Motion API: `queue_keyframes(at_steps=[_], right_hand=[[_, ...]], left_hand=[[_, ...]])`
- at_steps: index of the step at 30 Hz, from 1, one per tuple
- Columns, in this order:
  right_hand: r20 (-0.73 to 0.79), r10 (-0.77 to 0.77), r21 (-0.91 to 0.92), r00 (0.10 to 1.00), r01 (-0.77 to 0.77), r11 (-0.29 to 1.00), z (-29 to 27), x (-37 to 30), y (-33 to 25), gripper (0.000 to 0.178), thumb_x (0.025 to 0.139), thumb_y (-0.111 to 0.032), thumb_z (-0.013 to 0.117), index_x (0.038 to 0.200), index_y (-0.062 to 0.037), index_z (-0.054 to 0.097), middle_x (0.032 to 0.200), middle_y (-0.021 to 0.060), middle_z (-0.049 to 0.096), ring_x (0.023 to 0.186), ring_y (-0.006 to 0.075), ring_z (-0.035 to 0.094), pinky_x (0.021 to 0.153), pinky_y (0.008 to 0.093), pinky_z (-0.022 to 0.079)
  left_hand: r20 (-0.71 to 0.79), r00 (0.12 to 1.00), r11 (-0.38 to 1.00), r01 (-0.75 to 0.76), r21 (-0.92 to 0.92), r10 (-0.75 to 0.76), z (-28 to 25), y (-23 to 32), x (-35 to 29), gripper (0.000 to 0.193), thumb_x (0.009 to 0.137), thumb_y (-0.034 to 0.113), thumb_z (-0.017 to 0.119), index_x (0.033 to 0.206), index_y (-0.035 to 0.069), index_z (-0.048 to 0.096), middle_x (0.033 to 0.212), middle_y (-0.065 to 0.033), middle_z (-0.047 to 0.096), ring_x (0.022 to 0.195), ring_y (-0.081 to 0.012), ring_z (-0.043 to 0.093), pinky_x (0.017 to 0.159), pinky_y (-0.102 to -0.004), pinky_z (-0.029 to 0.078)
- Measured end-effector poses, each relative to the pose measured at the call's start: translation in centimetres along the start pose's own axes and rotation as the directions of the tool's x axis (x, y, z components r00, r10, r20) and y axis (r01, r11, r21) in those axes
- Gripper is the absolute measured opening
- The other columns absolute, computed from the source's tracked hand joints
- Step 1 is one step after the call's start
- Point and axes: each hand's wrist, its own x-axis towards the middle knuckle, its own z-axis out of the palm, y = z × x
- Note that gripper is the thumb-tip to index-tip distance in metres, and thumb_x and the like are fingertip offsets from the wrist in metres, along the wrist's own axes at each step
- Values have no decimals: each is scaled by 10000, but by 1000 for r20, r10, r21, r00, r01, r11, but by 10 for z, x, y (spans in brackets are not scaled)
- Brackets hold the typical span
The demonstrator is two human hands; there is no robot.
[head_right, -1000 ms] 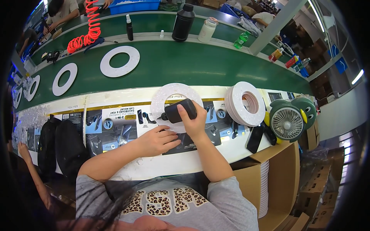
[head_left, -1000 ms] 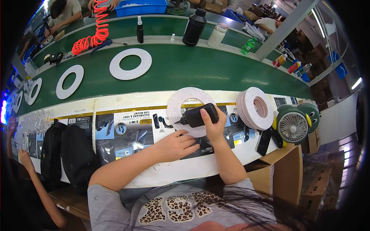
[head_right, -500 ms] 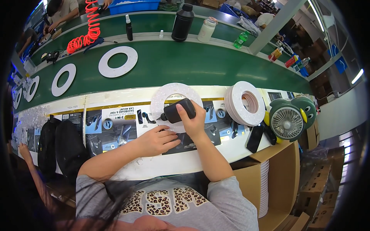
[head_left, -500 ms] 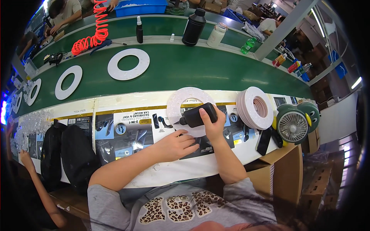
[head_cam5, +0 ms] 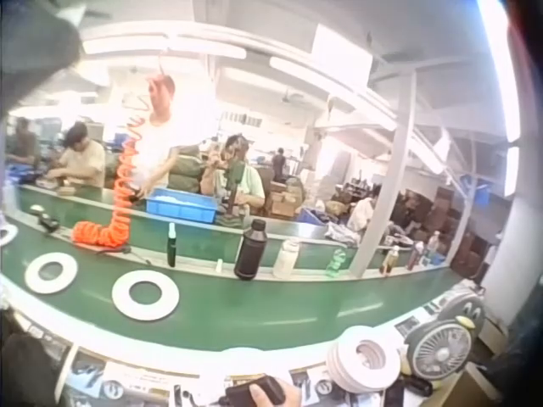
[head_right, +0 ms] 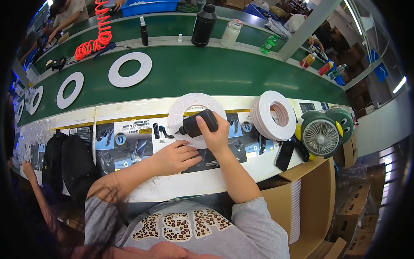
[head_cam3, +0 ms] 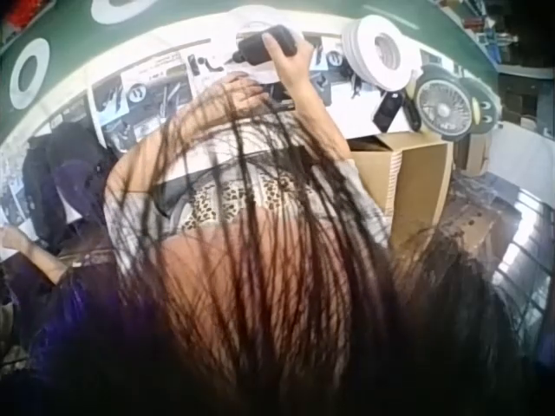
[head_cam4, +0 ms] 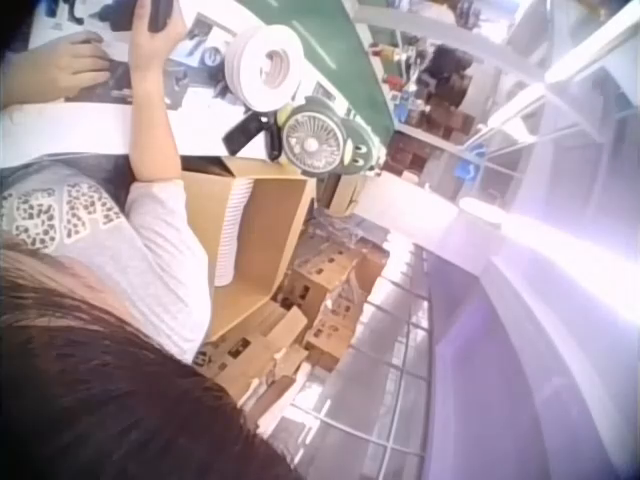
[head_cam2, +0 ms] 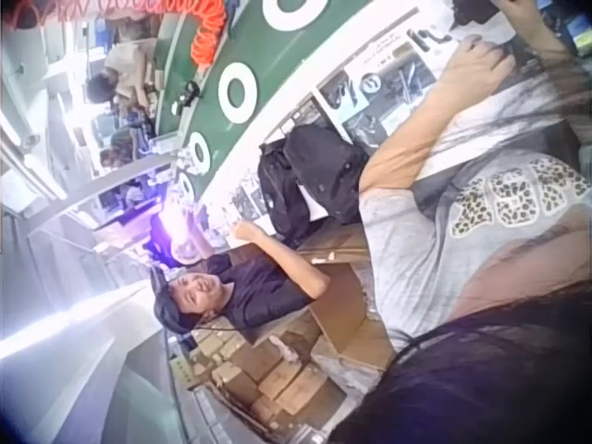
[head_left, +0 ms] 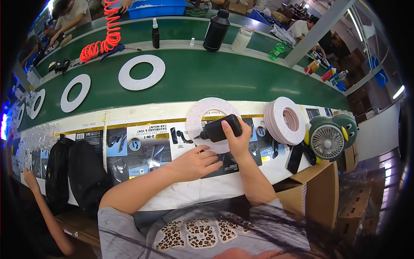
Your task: Assembling LED light components on an assembly line by applying adhesive rings and inspecting plastic housings.
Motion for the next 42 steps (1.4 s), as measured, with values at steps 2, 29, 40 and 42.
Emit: queue_keyframes(at_steps=[2,29,40,42], right_hand=[[-23,39,22,999,-38,999,-1,0,3,281,874,-251,672,848,26,632,698,44,606,641,96,524,583,251,430],[-269,-43,-352,962,-57,934,-74,43,66,408,727,94,581,1067,-100,700,1227,160,618,1105,346,598,930,354,468],[39,192,-728,981,-104,678,-77,26,40,509,699,88,567,1123,-171,680,1343,97,529,1221,324,473,979,421,446],[-100,-10,-670,995,-60,740,-79,28,32,459,718,70,564,1104,-152,678,1293,112,554,1201,335,481,981,417,439]], left_hand=[[-1,1000,1000,0,0,0,1,0,0,356,753,141,635,1101,65,621,1086,-83,654,1057,-208,602,965,-409,458],[191,935,932,244,267,-300,-2,-3,28,559,832,301,663,1331,122,485,1333,-123,517,1312,-269,413,1084,-540,272],[258,857,895,431,118,-446,-7,-27,21,532,804,144,682,1305,158,503,1183,-81,572,1180,-274,506,1070,-547,296],[237,861,894,430,130,-449,-14,-44,32,517,807,124,673,1296,153,509,1170,-95,567,1180,-298,500,1070,-547,296]])
